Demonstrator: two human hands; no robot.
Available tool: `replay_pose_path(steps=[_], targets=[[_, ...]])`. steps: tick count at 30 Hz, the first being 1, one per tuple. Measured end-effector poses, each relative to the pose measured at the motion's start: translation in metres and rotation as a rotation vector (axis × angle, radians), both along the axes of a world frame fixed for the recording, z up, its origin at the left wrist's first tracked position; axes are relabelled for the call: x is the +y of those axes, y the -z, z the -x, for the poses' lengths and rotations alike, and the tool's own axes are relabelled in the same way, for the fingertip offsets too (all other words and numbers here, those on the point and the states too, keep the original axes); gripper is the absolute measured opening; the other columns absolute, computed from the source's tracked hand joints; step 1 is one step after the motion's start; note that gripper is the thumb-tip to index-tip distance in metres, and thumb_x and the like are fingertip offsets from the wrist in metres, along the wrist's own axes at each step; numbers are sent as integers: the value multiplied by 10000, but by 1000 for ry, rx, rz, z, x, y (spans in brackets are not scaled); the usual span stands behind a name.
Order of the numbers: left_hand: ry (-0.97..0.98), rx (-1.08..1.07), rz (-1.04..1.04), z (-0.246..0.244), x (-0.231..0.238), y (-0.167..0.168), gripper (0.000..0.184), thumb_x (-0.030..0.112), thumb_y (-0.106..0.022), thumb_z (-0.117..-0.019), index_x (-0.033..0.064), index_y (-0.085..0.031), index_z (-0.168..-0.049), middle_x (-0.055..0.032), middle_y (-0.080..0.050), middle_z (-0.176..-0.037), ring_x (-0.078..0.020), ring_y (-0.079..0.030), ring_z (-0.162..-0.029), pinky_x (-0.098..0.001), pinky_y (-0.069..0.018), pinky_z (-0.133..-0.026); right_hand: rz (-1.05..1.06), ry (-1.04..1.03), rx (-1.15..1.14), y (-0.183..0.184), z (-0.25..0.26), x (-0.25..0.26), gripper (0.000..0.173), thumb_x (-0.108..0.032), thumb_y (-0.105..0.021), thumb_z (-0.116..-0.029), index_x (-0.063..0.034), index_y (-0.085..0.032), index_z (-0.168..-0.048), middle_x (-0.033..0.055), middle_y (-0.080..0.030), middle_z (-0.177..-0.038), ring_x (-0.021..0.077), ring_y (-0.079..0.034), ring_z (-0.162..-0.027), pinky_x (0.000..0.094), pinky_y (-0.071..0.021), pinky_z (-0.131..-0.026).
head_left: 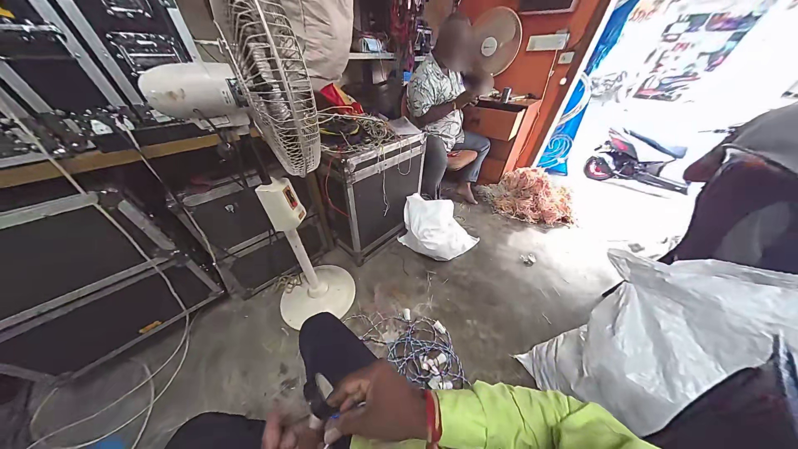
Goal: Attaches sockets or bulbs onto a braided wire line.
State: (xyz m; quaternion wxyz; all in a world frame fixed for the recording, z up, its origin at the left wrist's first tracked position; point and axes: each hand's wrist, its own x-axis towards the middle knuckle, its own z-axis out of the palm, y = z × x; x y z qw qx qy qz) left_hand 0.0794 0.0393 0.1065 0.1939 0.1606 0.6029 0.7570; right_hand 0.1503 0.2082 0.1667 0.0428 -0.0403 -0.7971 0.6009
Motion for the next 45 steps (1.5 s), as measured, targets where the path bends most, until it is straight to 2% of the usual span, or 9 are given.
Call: replay_pose_path(steps=[3, 5, 7, 13, 24, 28, 32, 39, 45], targets=[[-185, 443, 105, -4, 3, 2, 539, 99, -679, -951, -197, -435, -1330, 6, -655, -919, 16, -632, -773, -198, -571, -728, 34, 40, -19, -1, 0, 1, 271, -120, -781, -894, 47, -722, -1099, 108, -741, -858, 124, -691, -744, 333, -589, -741], [-267, 707, 312, -10, 1, -2, 300, 181, -664, -982, -106, -713, -1050, -138, -710, -951, -99, -667, -884, -259, -558, -834, 26, 73, -11, 0, -1, 0, 243, -113, -767, -887, 42, -712, -1067, 62, -717, -789, 79, -661, -695, 297, -569, -694], [-192, 781, 449, -12, -6, -2, 283, 241, -608, -1018, 26, -791, -1028, -147, -740, -1009, -182, -708, -946, -353, -579, -870, 22, 66, -23, 5, -4, 0, 238, -97, -784, -876, 37, -718, -1060, 27, -728, -797, 32, -662, -699, 239, -571, -685], [232, 370, 282, 0, -24, 3, 211, 152, -625, -1010, 37, -761, -1123, -58, -725, -1136, -114, -682, -1035, -318, -576, -924, 58, -187, -20, 15, 6, 29, 235, -42, -825, -819, 0, -725, -1028, 7, -725, -764, 46, -658, -637, 212, -570, -583], [287, -198, 57, -10, -39, -7, 67, 25, -726, -894, 49, -785, -915, -18, -718, -746, -17, -574, -566, -168, -473, -502, 23, -421, -11, 37, 17, 54, 290, -42, -812, -824, -8, -697, -1088, -8, -755, -898, 53, -712, -788, 218, -616, -728], [243, -184, -24, -3, -39, -2, 223, 108, -652, -975, 16, -729, -1162, -64, -758, -1019, -78, -694, -825, -232, -581, -730, 109, -241, 73, 28, 12, 51, 226, -25, -799, -817, -107, -712, -1009, -62, -751, -888, 44, -709, -743, 216, -621, -683], [274, 10, 105, 17, -54, 6, 558, 272, -502, -1067, -58, -424, -1510, -177, -600, -1422, -207, -620, -1270, -372, -515, -1079, 109, -197, 109, 21, 12, 62, 276, -50, -795, -845, -131, -700, -1091, -46, -757, -946, 86, -737, -823, 252, -639, -732], [390, 313, 611, 32, -104, 42, 363, 257, -652, -1006, 87, -682, -1326, -55, -753, -1027, -111, -706, -866, -367, -594, -825, 87, -125, 124, 14, 14, 78, 323, -13, -758, -867, -130, -682, -1158, -61, -756, -953, 76, -732, -828, 252, -635, -752], [346, 286, 766, 48, -137, 41, 240, 311, -708, -964, 86, -765, -903, -44, -663, -698, -156, -600, -612, -454, -523, -613, -89, 188, 225, -7, 30, 124, 211, -143, -702, -944, -175, -616, -1134, -127, -729, -958, 40, -702, -833, 246, -611, -764]])
